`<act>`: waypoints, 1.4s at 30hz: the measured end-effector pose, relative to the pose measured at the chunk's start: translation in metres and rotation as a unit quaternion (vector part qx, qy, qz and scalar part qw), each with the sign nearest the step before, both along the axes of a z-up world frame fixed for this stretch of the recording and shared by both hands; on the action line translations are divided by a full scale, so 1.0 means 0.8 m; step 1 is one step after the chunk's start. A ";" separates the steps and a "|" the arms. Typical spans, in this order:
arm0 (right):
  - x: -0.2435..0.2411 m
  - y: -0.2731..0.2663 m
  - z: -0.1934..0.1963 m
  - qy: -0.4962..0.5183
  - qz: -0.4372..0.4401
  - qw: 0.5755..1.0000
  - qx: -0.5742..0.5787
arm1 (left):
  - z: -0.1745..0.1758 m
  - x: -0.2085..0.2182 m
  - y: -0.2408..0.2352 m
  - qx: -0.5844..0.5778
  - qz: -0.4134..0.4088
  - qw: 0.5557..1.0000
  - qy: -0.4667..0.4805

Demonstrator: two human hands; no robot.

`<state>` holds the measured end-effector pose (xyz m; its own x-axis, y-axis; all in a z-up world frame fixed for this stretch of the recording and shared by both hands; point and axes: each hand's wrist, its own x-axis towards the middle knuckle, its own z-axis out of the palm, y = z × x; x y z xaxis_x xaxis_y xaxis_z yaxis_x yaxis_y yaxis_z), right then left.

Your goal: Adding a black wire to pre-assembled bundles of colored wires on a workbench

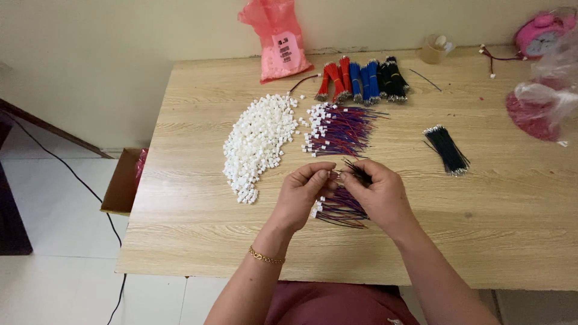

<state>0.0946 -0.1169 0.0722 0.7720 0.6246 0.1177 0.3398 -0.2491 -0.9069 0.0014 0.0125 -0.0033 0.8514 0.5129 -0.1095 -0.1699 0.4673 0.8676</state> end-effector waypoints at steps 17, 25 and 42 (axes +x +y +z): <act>-0.008 0.002 0.013 0.002 -0.007 0.999 -0.048 | -0.007 -0.003 -0.002 -0.070 -0.018 0.997 -0.035; -0.002 0.000 -0.002 -0.063 0.015 0.995 -0.079 | -0.003 0.000 -0.004 0.020 -0.020 1.000 0.014; 0.016 0.002 -0.017 -0.006 0.028 0.997 -0.070 | -0.034 0.014 0.003 -0.016 0.004 0.999 0.036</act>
<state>0.1073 -0.1152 0.0588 0.7339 0.6783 0.0354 0.3671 -0.3523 -0.8609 0.0123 0.0148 -0.0302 0.8363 0.5154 -0.1872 -0.1112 0.4936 0.8625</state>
